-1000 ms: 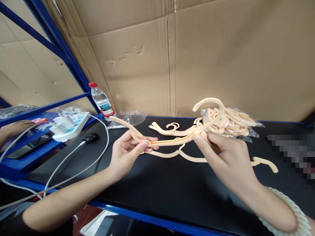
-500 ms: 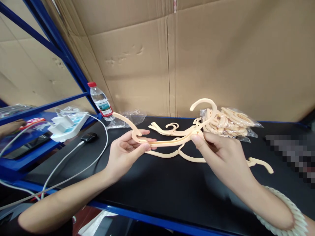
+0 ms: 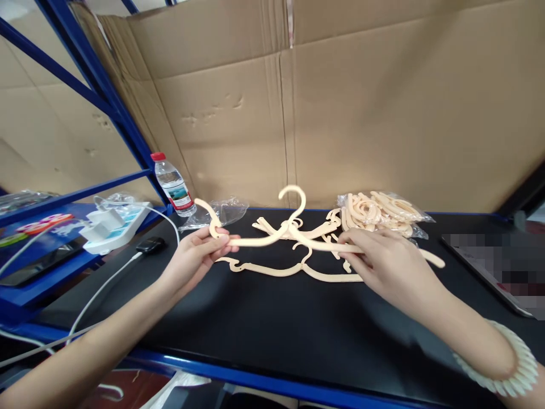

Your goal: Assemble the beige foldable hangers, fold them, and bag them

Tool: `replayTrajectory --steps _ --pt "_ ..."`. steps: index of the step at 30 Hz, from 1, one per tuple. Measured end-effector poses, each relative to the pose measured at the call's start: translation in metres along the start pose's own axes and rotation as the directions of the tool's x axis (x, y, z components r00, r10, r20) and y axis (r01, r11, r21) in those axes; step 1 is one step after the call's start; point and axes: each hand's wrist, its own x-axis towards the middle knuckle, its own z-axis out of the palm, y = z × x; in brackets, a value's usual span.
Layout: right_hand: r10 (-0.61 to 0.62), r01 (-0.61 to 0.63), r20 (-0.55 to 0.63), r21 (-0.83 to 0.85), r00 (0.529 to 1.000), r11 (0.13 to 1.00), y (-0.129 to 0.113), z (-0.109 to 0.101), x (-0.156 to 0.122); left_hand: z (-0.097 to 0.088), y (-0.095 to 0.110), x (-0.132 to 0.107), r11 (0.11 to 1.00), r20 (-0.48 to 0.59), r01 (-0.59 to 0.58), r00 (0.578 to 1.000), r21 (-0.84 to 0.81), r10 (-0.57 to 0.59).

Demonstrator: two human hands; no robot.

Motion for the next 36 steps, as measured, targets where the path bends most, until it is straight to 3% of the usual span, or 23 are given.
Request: replayTrajectory --steps 2,5,11,17,25,28,31,34,36 --pt "-0.095 0.097 0.026 -0.087 0.995 0.991 0.006 0.001 -0.011 -0.013 -0.001 0.002 0.984 -0.048 0.18 0.983 0.014 -0.179" --pt "-0.188 0.206 0.125 -0.147 0.974 0.968 0.013 0.004 -0.023 -0.027 -0.005 0.003 0.968 -0.079 0.248 0.966 0.024 -0.246" --pt "-0.189 0.209 0.191 -0.094 0.963 0.973 0.021 0.004 -0.033 -0.04 -0.003 0.008 0.969 -0.065 0.242 0.969 0.058 -0.238" --pt "-0.232 0.246 0.115 -0.13 0.966 0.961 0.021 0.011 -0.035 -0.05 -0.001 0.014 0.978 -0.047 0.191 0.981 0.082 -0.188" --pt "-0.152 0.162 0.169 -0.049 0.974 0.986 0.027 0.018 -0.042 -0.071 0.002 0.018 0.93 0.012 0.133 0.989 0.343 -0.146" --pt "-0.124 0.128 0.219 -0.006 0.968 0.992 0.026 0.017 -0.043 -0.077 0.004 0.021 0.81 0.068 -0.019 0.997 0.587 -0.026" --pt "-0.114 0.113 0.221 0.016 0.969 0.993 0.025 0.018 -0.042 -0.084 0.003 0.024 0.533 0.219 -0.257 0.966 0.806 0.135" --pt "-0.116 0.108 0.225 0.046 0.967 0.993 0.024 0.02 -0.042 -0.088 0.0 0.026 0.335 0.328 -0.391 0.916 0.857 0.231" --pt "-0.116 0.103 0.239 0.067 0.964 0.992 0.024 0.021 -0.042 -0.089 -0.002 0.026 0.276 0.369 -0.426 0.899 0.862 0.235"
